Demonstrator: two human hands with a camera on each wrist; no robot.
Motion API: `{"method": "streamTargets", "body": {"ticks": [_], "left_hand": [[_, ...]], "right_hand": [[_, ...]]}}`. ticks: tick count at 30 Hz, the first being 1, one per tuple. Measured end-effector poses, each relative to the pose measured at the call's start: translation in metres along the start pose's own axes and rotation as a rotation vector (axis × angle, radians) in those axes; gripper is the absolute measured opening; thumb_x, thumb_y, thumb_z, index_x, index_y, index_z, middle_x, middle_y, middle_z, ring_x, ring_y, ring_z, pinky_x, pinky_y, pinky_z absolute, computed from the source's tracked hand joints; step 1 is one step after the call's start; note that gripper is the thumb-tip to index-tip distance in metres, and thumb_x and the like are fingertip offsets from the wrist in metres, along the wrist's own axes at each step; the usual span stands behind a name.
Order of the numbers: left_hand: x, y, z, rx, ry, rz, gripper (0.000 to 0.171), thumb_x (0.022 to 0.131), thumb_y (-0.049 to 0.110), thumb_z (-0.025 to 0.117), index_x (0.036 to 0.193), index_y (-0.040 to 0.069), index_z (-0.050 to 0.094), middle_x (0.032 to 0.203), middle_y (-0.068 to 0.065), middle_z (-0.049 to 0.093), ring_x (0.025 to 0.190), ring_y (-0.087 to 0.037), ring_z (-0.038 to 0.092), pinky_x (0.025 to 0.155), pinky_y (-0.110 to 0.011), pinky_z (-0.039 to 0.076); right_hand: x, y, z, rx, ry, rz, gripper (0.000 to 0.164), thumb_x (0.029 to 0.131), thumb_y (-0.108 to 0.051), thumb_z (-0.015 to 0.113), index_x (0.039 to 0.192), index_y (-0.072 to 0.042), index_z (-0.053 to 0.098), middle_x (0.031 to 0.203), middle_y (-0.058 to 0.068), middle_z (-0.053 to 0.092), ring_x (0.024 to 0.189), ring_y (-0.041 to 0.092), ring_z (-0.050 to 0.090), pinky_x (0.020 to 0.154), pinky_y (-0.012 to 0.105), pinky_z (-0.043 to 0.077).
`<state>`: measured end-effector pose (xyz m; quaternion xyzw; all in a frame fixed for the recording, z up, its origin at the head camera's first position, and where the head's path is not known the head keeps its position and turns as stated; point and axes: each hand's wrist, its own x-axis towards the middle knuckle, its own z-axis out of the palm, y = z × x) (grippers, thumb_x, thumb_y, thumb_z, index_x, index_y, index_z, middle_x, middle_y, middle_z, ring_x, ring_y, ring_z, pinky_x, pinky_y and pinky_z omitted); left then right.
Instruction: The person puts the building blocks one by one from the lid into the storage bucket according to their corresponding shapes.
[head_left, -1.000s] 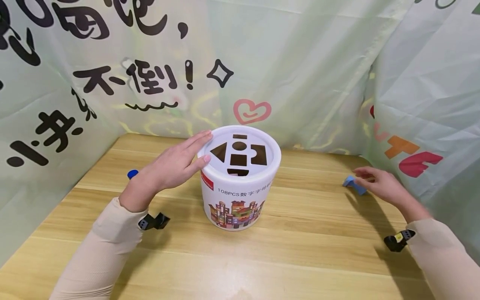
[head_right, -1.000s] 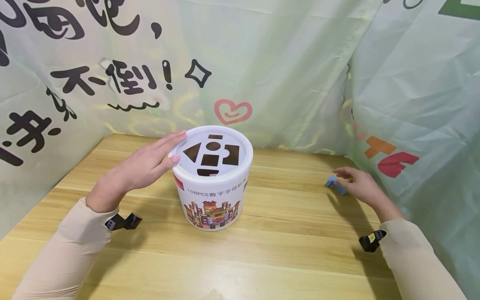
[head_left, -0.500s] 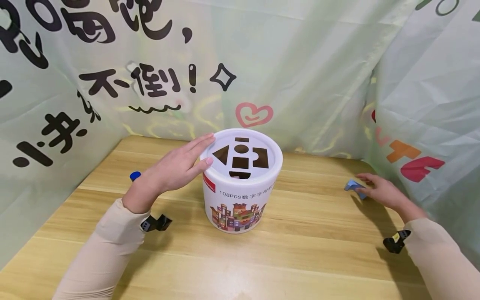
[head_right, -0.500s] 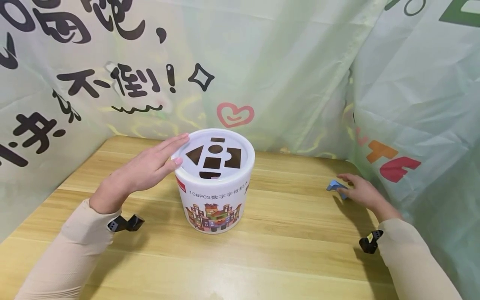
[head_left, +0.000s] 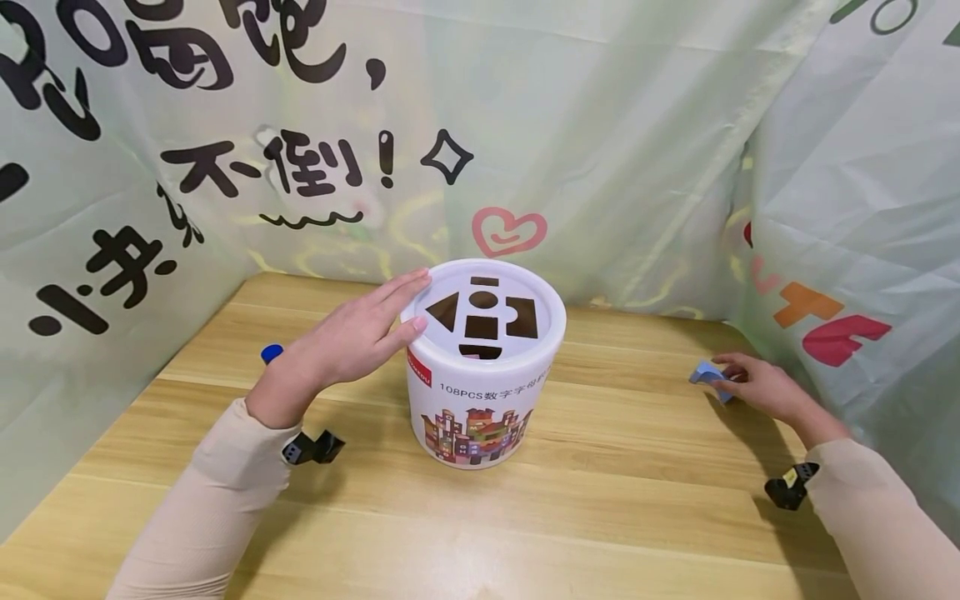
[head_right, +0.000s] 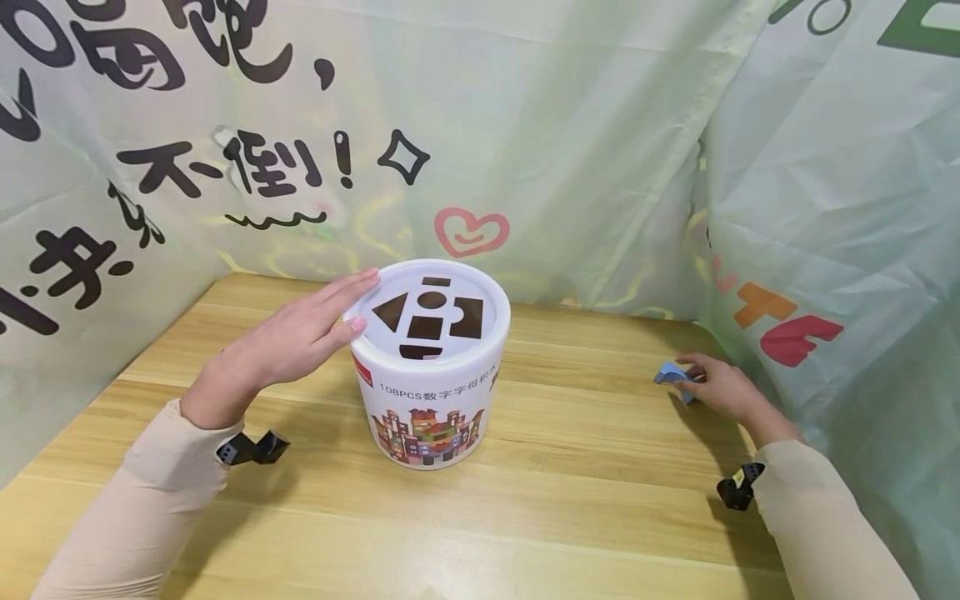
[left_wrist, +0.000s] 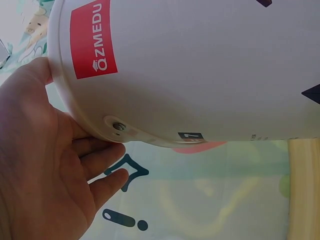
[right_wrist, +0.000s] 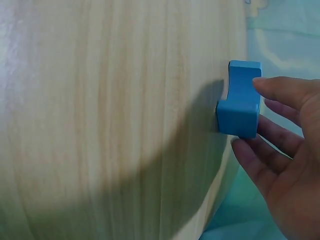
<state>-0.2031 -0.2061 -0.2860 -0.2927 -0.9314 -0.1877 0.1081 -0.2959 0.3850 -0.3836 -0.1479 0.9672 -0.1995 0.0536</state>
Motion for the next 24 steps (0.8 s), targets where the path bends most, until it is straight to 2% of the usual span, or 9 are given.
{"method": "streamTargets", "body": {"ticks": [3,6,10,15,24], "left_hand": [[0.000,0.000,0.000,0.002,-0.002,0.001,0.064,0.104,0.050,0.031,0.156,0.013,0.025,0.162,-0.003,0.019,0.146,-0.024,0.023,0.114,-0.049,0.026],[0.000,0.000,0.000,0.004,-0.001,0.001,0.065,0.104,0.050,0.031,0.156,0.013,0.024,0.162,-0.002,0.019,0.146,-0.024,0.023,0.114,-0.049,0.027],[0.000,0.000,0.000,0.003,-0.002,-0.001,0.065,0.104,0.051,0.031,0.157,0.014,0.024,0.162,-0.001,0.018,0.145,-0.024,0.023,0.113,-0.050,0.027],[0.000,0.000,0.001,-0.001,-0.001,-0.004,0.064,0.104,0.051,0.032,0.157,0.015,0.025,0.162,0.000,0.019,0.145,-0.025,0.025,0.112,-0.050,0.029],[0.000,0.000,0.001,-0.004,0.001,-0.005,0.064,0.104,0.051,0.032,0.156,0.015,0.025,0.162,0.000,0.019,0.144,-0.025,0.026,0.112,-0.051,0.030]], "right_hand": [[0.000,0.001,0.001,-0.012,-0.011,0.002,0.053,0.099,-0.025,0.060,0.134,0.011,0.046,0.107,0.028,0.062,0.099,0.045,0.059,0.073,0.045,0.051],[-0.001,0.000,0.002,-0.012,-0.022,0.011,0.054,0.099,-0.028,0.060,0.135,0.010,0.046,0.100,0.022,0.064,0.088,0.035,0.061,0.066,0.039,0.049],[-0.003,-0.005,0.006,0.025,-0.040,0.025,0.053,0.099,-0.028,0.059,0.136,0.008,0.046,0.089,0.012,0.063,0.072,0.023,0.058,0.058,0.033,0.045],[-0.004,-0.007,0.010,0.068,-0.049,0.034,0.046,0.100,-0.023,0.056,0.132,0.009,0.048,0.079,0.006,0.058,0.064,0.021,0.056,0.052,0.031,0.046],[-0.004,-0.010,0.011,0.088,-0.040,0.023,0.040,0.099,-0.018,0.057,0.126,0.010,0.051,0.075,0.003,0.060,0.059,0.020,0.057,0.050,0.030,0.048]]}}
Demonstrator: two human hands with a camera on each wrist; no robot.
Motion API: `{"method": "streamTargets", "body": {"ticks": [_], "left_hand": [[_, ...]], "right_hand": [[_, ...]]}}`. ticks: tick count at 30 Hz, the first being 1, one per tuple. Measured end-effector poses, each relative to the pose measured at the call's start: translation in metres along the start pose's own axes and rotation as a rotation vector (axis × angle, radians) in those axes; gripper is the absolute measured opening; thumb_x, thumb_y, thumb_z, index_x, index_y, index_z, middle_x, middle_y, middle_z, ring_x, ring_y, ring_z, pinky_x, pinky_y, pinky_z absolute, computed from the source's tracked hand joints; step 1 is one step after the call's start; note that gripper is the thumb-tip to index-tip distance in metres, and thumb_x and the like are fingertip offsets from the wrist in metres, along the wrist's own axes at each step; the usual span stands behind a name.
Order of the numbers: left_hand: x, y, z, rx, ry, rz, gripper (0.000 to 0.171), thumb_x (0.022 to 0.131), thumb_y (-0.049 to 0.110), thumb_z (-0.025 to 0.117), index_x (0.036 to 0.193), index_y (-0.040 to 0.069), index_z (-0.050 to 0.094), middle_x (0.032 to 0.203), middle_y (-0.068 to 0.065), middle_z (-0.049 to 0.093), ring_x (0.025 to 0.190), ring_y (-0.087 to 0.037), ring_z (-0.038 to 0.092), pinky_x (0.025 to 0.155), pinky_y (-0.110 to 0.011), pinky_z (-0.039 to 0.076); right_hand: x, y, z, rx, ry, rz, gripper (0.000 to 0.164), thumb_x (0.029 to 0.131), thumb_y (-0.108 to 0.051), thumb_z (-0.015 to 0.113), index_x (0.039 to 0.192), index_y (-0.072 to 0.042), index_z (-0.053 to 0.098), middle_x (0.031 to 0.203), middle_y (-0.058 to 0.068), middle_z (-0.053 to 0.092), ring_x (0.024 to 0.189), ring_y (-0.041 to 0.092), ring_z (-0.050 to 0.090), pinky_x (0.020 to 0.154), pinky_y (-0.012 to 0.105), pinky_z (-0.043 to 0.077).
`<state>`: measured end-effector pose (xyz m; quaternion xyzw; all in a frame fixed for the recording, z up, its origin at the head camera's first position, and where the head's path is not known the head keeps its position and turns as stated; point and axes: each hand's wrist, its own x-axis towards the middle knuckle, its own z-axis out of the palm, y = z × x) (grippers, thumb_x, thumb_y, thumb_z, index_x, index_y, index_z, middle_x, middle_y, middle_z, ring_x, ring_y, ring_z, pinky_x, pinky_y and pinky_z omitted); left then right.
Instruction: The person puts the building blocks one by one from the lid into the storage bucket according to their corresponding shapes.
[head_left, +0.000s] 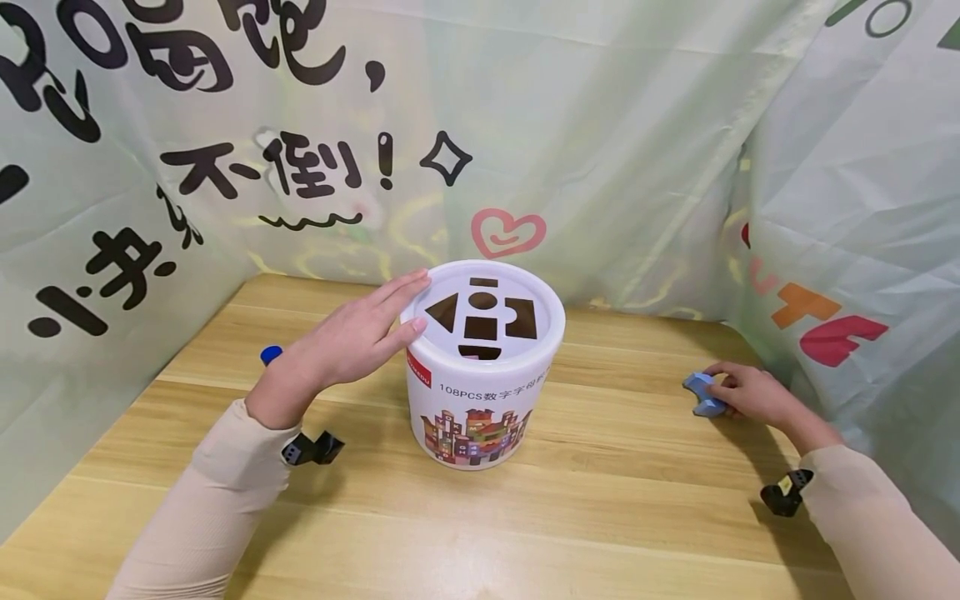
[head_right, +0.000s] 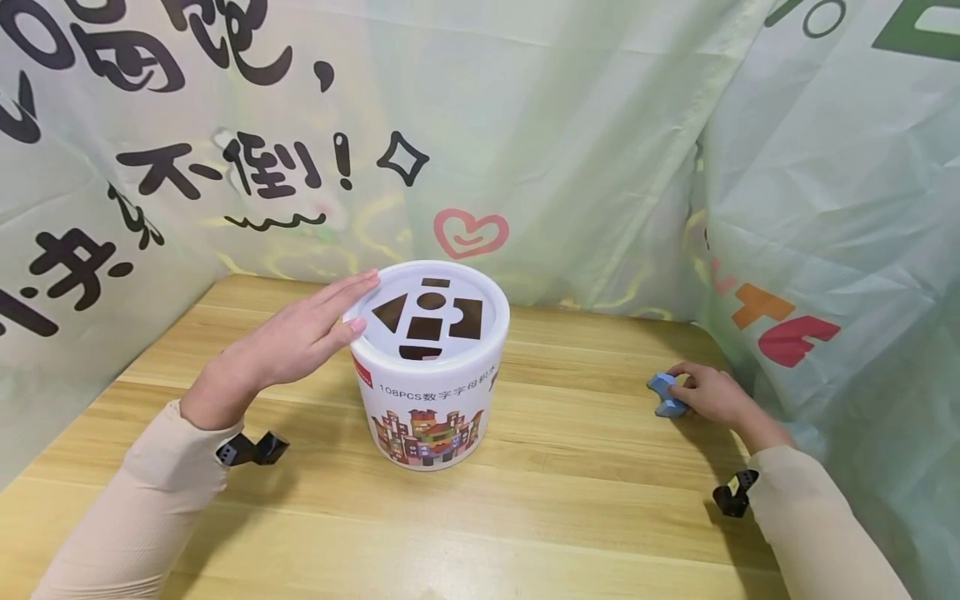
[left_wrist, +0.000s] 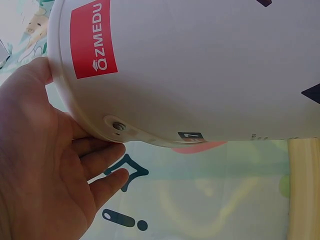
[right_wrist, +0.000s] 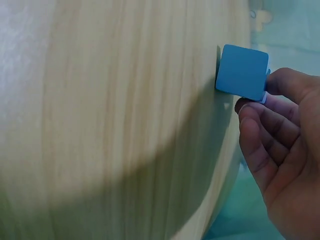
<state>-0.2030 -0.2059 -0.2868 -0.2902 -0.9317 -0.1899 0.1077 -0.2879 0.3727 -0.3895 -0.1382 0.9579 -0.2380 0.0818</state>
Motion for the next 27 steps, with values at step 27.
{"method": "streamTargets", "body": {"ticks": [27], "left_hand": [[0.001,-0.001,0.000,-0.015,-0.013,-0.003,0.064,0.104,0.051,0.031,0.157,0.015,0.024,0.162,0.001,0.017,0.145,-0.025,0.024,0.113,-0.051,0.027]], "right_hand": [[0.002,-0.109,-0.026,-0.057,0.099,-0.178,0.033,0.100,-0.022,0.058,0.126,-0.002,0.056,0.075,0.001,0.064,0.060,0.019,0.057,0.051,0.029,0.047]]}}
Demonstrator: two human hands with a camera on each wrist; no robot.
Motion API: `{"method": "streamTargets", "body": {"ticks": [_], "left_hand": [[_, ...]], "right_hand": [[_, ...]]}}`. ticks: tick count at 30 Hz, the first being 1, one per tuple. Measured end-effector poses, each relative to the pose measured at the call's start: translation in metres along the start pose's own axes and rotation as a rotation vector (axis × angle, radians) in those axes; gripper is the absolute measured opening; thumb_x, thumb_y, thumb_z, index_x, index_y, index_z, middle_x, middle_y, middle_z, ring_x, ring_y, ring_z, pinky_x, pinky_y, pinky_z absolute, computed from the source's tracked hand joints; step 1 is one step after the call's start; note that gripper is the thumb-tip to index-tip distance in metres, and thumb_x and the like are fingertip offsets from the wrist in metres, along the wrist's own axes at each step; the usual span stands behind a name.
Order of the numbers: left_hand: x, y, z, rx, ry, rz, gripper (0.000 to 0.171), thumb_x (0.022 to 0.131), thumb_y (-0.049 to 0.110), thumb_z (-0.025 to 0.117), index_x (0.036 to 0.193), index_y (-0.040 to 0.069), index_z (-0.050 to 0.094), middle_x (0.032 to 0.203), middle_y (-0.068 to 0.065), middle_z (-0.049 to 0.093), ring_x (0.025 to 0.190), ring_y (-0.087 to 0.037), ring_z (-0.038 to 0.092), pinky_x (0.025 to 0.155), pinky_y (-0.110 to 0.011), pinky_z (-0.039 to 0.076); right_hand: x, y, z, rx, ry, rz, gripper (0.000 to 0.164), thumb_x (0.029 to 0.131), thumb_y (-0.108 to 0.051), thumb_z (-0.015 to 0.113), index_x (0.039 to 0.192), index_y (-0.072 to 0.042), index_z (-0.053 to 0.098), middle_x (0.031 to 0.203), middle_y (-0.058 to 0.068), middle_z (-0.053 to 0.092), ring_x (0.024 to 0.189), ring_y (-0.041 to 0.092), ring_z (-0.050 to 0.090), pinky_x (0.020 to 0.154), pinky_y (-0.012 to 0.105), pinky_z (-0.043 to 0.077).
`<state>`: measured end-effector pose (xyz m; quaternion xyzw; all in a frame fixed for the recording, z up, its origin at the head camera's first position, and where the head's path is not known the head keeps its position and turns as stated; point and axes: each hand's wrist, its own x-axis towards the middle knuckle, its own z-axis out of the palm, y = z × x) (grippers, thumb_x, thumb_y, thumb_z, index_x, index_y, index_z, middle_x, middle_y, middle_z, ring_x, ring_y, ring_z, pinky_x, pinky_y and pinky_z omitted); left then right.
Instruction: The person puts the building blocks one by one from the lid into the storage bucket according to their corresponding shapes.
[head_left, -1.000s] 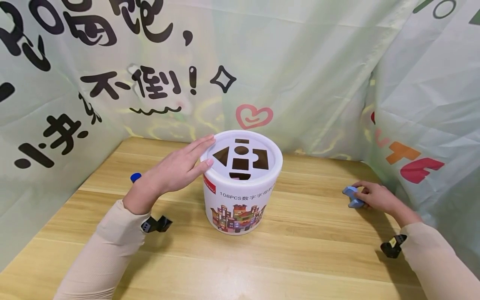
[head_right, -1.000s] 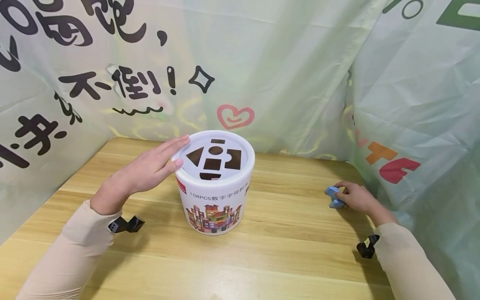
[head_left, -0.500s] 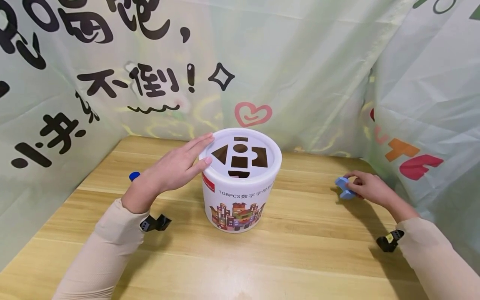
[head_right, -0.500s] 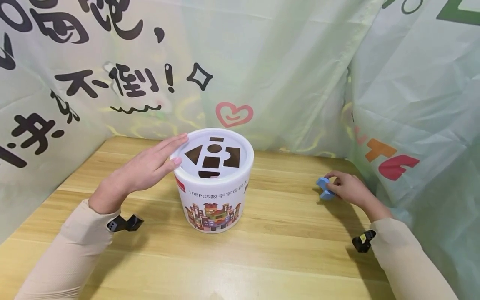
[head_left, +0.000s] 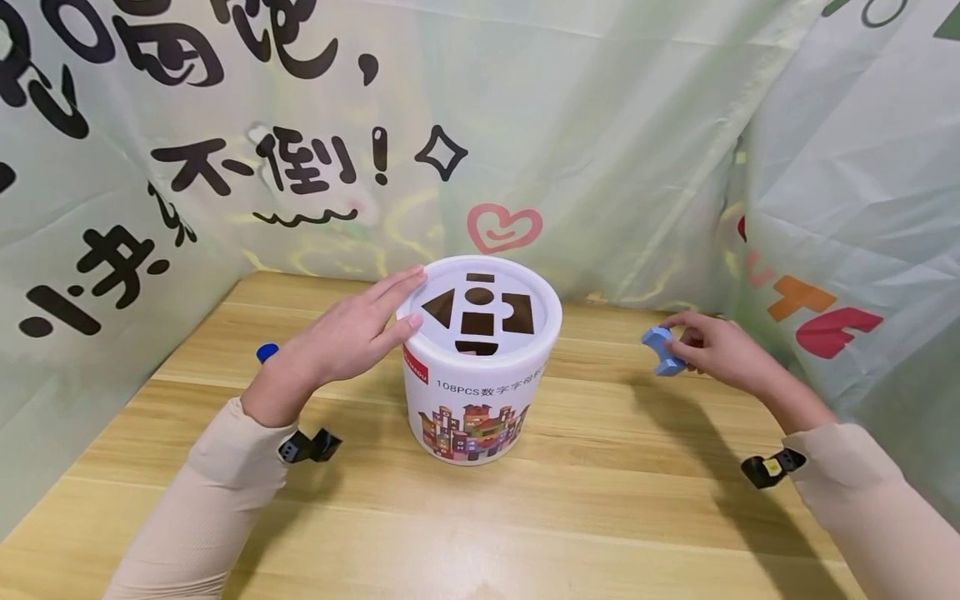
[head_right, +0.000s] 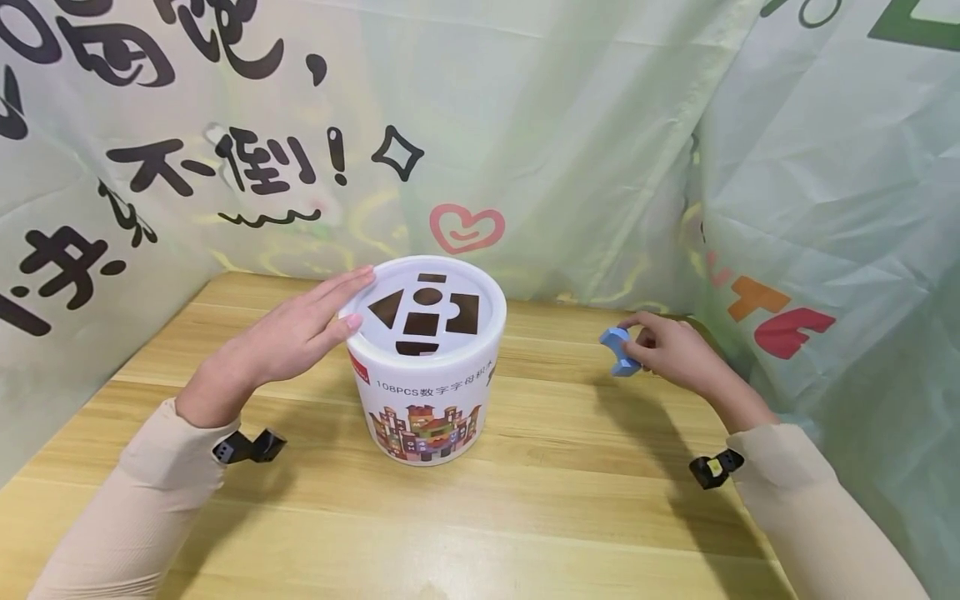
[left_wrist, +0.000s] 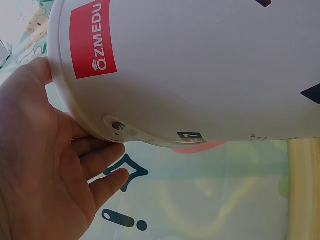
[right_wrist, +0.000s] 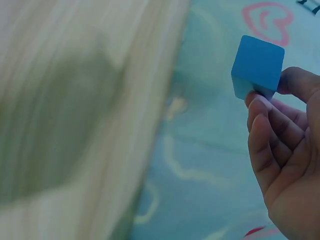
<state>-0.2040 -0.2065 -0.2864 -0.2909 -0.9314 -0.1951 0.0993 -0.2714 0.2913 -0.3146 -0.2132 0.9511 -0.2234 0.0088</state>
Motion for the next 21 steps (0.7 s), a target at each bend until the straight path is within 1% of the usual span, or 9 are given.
{"method": "streamTargets", "body": {"ticks": [3,5,12,17,21], "left_hand": [[0.000,0.000,0.000,0.001,0.002,0.003,0.064,0.104,0.051,0.031,0.157,0.015,0.024,0.162,0.001,0.017,0.145,-0.025,0.024,0.113,-0.050,0.027],[0.000,0.000,0.000,0.004,0.005,0.006,0.064,0.104,0.051,0.031,0.157,0.015,0.024,0.162,0.001,0.017,0.145,-0.025,0.024,0.113,-0.050,0.027],[0.001,0.001,0.000,0.011,0.003,0.009,0.064,0.104,0.050,0.031,0.157,0.014,0.024,0.162,-0.001,0.018,0.145,-0.025,0.024,0.113,-0.050,0.027],[0.000,0.001,-0.001,0.008,0.001,0.005,0.064,0.104,0.050,0.031,0.157,0.015,0.024,0.162,0.000,0.018,0.145,-0.025,0.024,0.113,-0.050,0.027],[0.000,0.001,-0.001,0.004,0.003,0.002,0.064,0.104,0.050,0.032,0.157,0.015,0.024,0.162,0.000,0.017,0.145,-0.025,0.024,0.113,-0.050,0.027]], "right_hand": [[0.000,-0.018,-0.006,0.024,0.009,-0.015,0.033,0.100,-0.022,0.058,0.126,-0.002,0.055,0.074,0.003,0.064,0.060,0.019,0.056,0.051,0.029,0.047],[0.001,-0.029,-0.011,0.040,0.019,-0.027,0.034,0.099,-0.021,0.059,0.127,-0.002,0.055,0.073,0.004,0.063,0.060,0.021,0.057,0.052,0.029,0.047],[0.002,-0.066,-0.024,0.058,0.043,-0.062,0.032,0.099,-0.022,0.060,0.125,-0.005,0.056,0.075,0.004,0.065,0.062,0.018,0.058,0.054,0.028,0.048],[0.003,-0.096,-0.033,0.060,0.052,-0.085,0.033,0.098,-0.025,0.062,0.125,-0.008,0.057,0.076,0.003,0.066,0.064,0.021,0.059,0.056,0.028,0.048],[0.006,-0.121,-0.039,0.083,0.048,-0.094,0.034,0.097,-0.028,0.063,0.125,-0.010,0.057,0.077,0.004,0.066,0.064,0.022,0.059,0.055,0.029,0.048]]}}
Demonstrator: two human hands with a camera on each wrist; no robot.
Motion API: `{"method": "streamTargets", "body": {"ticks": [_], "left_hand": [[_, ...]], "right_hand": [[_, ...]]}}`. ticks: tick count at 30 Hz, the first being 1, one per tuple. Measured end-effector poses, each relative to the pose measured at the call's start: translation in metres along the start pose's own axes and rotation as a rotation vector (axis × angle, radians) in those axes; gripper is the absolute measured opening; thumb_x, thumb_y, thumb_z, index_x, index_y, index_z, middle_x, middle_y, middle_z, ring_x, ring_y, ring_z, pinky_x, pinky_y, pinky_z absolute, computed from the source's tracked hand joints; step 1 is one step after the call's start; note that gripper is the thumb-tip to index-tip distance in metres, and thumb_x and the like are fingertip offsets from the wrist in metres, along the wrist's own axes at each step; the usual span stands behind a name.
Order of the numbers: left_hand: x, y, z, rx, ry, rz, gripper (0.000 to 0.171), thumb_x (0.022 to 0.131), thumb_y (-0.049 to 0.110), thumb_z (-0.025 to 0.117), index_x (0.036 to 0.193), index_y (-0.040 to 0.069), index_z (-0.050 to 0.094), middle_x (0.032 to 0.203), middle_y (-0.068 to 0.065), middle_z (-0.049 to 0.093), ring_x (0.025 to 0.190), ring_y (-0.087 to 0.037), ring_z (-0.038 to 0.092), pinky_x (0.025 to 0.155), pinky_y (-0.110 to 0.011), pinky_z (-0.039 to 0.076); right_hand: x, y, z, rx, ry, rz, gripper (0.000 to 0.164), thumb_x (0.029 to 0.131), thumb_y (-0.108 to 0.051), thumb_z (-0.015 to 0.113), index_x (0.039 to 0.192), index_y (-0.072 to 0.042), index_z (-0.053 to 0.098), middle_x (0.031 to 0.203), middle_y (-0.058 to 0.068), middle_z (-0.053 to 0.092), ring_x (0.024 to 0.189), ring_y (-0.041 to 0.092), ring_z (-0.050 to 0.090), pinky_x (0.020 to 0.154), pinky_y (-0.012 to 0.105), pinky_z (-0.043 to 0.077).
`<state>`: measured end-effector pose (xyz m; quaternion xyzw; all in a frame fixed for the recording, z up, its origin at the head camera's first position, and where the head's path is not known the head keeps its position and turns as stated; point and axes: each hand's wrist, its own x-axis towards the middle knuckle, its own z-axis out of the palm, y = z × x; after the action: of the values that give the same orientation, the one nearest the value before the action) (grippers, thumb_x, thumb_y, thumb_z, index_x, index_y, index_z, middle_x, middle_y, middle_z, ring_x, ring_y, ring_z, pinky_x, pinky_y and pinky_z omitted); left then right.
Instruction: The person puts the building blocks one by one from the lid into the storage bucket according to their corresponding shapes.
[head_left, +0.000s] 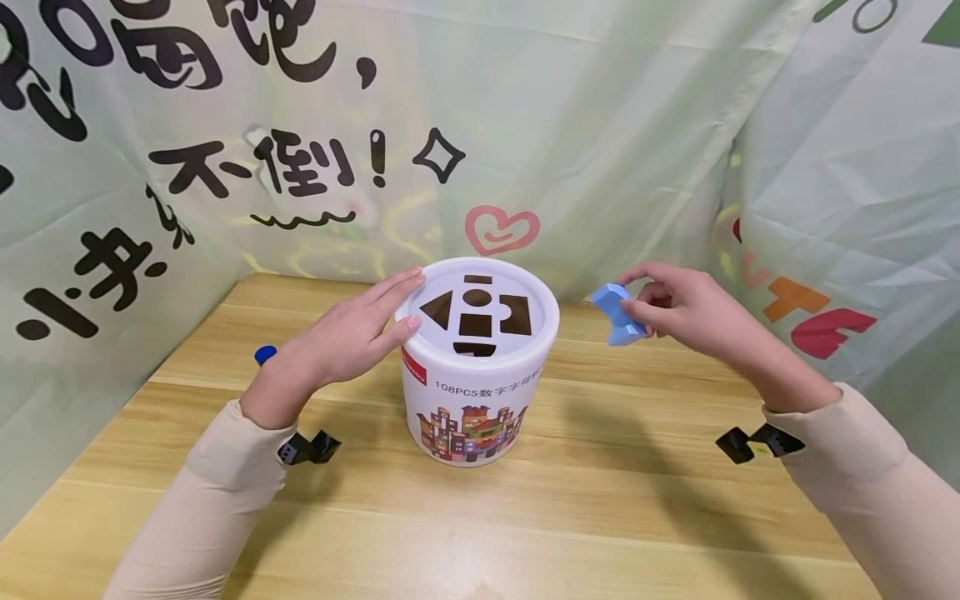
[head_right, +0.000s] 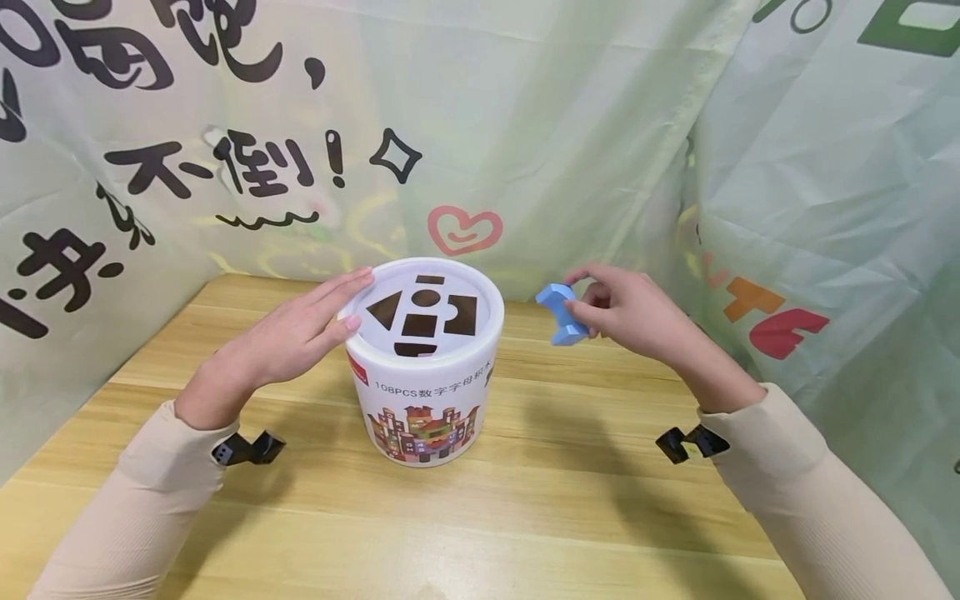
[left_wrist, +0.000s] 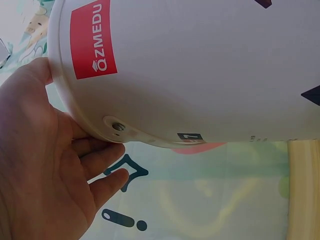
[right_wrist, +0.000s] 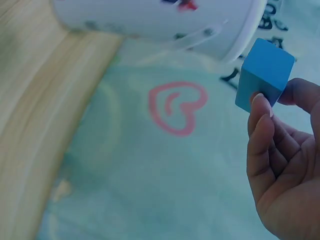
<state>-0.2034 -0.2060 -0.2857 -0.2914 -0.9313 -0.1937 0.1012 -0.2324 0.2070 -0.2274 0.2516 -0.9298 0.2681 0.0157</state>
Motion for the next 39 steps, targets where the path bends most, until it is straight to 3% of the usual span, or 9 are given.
{"method": "streamTargets", "body": {"ticks": [9,15,28,39], "left_hand": [[-0.001,-0.001,0.001,-0.002,0.008,-0.008,0.063,0.104,0.051,0.032,0.156,0.016,0.025,0.162,0.002,0.019,0.144,-0.026,0.027,0.111,-0.053,0.031],[-0.001,-0.002,0.001,-0.002,0.008,-0.002,0.063,0.104,0.050,0.032,0.156,0.015,0.026,0.162,0.001,0.019,0.144,-0.026,0.026,0.112,-0.052,0.029],[-0.001,-0.002,0.001,-0.004,0.006,-0.005,0.064,0.104,0.051,0.031,0.157,0.016,0.025,0.162,0.002,0.018,0.144,-0.026,0.025,0.112,-0.052,0.029],[-0.001,-0.001,0.002,-0.009,0.003,-0.004,0.064,0.104,0.051,0.031,0.157,0.015,0.024,0.162,0.001,0.017,0.145,-0.026,0.023,0.113,-0.052,0.027]], "right_hand": [[0.014,-0.052,0.000,0.104,-0.025,0.036,0.027,0.096,-0.022,0.064,0.120,-0.011,0.059,0.073,0.008,0.065,0.065,0.029,0.060,0.060,0.032,0.053],[0.032,-0.073,0.009,0.167,-0.062,0.042,0.028,0.095,-0.022,0.064,0.118,-0.007,0.058,0.071,0.010,0.065,0.062,0.025,0.061,0.060,0.033,0.055],[0.063,-0.089,0.029,0.229,-0.167,0.155,0.031,0.093,-0.018,0.068,0.115,0.000,0.056,0.073,0.013,0.066,0.061,0.020,0.064,0.060,0.032,0.058],[0.071,-0.091,0.036,0.235,-0.206,0.225,0.034,0.092,-0.018,0.069,0.114,0.003,0.054,0.075,0.015,0.066,0.060,0.019,0.066,0.061,0.033,0.059]]}}
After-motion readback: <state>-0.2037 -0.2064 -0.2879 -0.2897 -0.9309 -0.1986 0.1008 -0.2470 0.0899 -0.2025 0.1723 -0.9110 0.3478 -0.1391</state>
